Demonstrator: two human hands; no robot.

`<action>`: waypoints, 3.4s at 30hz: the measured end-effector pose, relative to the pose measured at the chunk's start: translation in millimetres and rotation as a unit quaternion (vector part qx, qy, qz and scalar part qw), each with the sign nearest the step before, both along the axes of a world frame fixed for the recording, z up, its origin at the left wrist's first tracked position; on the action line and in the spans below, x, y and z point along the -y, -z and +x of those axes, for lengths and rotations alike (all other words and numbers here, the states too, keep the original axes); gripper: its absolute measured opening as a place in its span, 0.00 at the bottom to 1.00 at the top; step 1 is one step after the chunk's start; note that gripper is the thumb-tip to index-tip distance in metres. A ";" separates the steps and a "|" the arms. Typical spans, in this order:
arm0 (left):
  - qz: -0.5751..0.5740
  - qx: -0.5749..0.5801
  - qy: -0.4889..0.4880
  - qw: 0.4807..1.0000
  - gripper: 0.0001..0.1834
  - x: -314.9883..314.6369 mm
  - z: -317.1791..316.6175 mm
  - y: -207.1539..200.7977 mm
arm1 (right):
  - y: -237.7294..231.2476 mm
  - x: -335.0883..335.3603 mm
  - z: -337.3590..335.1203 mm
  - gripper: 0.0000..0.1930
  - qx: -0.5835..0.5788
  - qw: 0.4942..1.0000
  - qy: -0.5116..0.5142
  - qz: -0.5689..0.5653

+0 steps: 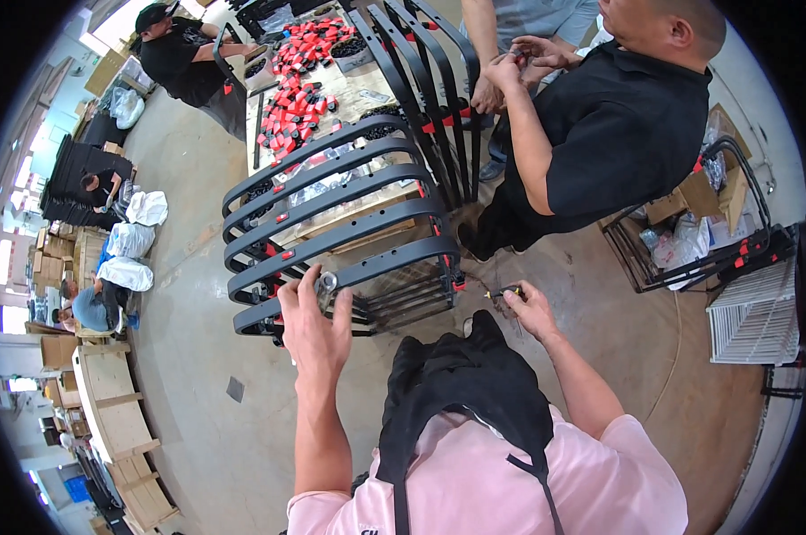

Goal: Assembling black metal frame components by attaching red plastic pieces and tightening bolts with a wrench.

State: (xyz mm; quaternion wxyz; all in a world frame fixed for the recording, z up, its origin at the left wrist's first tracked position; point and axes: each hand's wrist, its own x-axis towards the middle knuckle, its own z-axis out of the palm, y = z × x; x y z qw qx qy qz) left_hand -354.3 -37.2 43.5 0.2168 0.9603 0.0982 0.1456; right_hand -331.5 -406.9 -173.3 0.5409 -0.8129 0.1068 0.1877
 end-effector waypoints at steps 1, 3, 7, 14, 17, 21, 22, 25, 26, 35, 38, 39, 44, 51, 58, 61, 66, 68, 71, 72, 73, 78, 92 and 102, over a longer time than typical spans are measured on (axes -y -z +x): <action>-0.037 0.039 -0.010 0.999 0.25 6.0 -5.1 -1.2 | 3.2 0.6 -0.6 0.17 0.007 0.999 0.015 0.029; -0.206 0.012 0.064 0.976 0.22 13.8 -18.8 15.2 | 10.8 3.3 -0.1 0.17 0.009 0.997 0.031 0.069; -0.375 -0.115 0.095 0.915 0.19 53.8 -32.5 67.6 | 17.2 -2.6 9.6 0.16 0.023 0.992 0.038 0.122; -0.609 -0.242 -0.006 0.755 0.18 91.3 -12.6 166.4 | 10.4 -12.9 32.4 0.16 0.028 0.992 -0.027 0.121; -0.690 -0.208 -0.026 0.693 0.18 99.7 -6.5 186.7 | 13.7 -14.3 37.9 0.15 0.028 0.991 -0.035 0.124; -0.708 -0.205 -0.049 0.674 0.16 108.8 -2.3 210.0 | 16.5 -18.7 43.4 0.14 0.029 0.989 -0.030 0.144; -0.703 -0.212 -0.056 0.677 0.18 113.6 -0.6 211.9 | 14.5 -19.9 44.4 0.14 0.031 0.988 -0.039 0.145; -0.679 -0.208 -0.064 0.701 0.20 132.4 0.0 210.7 | 7.1 -19.5 46.8 0.14 0.044 0.988 -0.056 0.140; -0.660 -0.199 -0.063 0.721 0.22 138.5 1.1 206.8 | 8.9 -17.7 47.5 0.14 0.044 0.988 -0.055 0.139; -0.649 -0.196 -0.086 0.730 0.29 149.9 4.0 197.1 | 6.3 -15.8 56.8 0.12 0.024 0.984 -0.083 0.158; -0.640 -0.198 -0.090 0.736 0.29 151.1 5.8 191.7 | 6.7 -16.2 59.5 0.12 0.012 0.981 -0.089 0.175; -0.640 -0.198 -0.092 0.737 0.29 150.7 6.4 189.6 | 6.2 -15.7 59.5 0.12 0.012 0.979 -0.092 0.180; -0.614 -0.231 -0.095 0.749 0.30 146.0 10.0 183.3 | -1.4 -13.8 62.5 0.12 0.000 0.972 -0.109 0.210; -0.584 -0.246 -0.087 0.768 0.30 152.1 19.8 178.9 | 10.3 -7.7 68.5 0.13 -0.017 0.965 -0.132 0.227; -0.574 -0.243 -0.089 0.777 0.31 159.4 13.6 177.9 | 3.3 -8.8 74.3 0.14 0.056 0.970 -0.166 0.171; -0.554 -0.240 -0.096 0.792 0.31 165.1 10.2 181.8 | -0.6 -4.8 82.9 0.14 0.056 0.974 -0.210 0.059; -0.419 -0.115 -0.051 0.899 0.30 166.1 -2.7 240.8 | -3.0 -9.3 107.5 0.19 -0.293 0.919 -0.139 0.225; -0.400 -0.119 -0.048 0.907 0.30 168.3 0.3 238.1 | -6.3 -11.2 110.6 0.18 -0.281 0.927 -0.145 0.204; -0.553 -0.162 -0.074 0.814 0.31 166.5 7.1 227.6 | -10.8 -4.8 99.6 0.15 -0.058 0.961 -0.240 0.122; -0.555 -0.160 -0.076 0.813 0.31 166.7 7.7 226.6 | -11.3 -3.8 96.3 0.15 0.054 0.954 -0.283 0.079; -0.538 -0.156 -0.076 0.824 0.30 168.0 9.3 226.2 | -7.3 -3.2 94.7 0.15 0.054 0.954 -0.285 0.077; -0.417 -0.164 -0.084 0.890 0.29 179.6 5.5 224.1 | -12.3 -16.7 100.9 0.18 -0.282 0.933 -0.118 0.191; -0.368 -0.110 -0.063 0.921 0.30 188.5 -0.7 211.7 | 7.7 -9.6 93.1 0.18 -0.201 0.955 -0.146 0.165; -0.673 -0.211 -0.173 0.688 0.21 171.2 31.1 169.9 | 9.6 -2.7 92.2 0.12 0.128 0.948 -0.291 0.032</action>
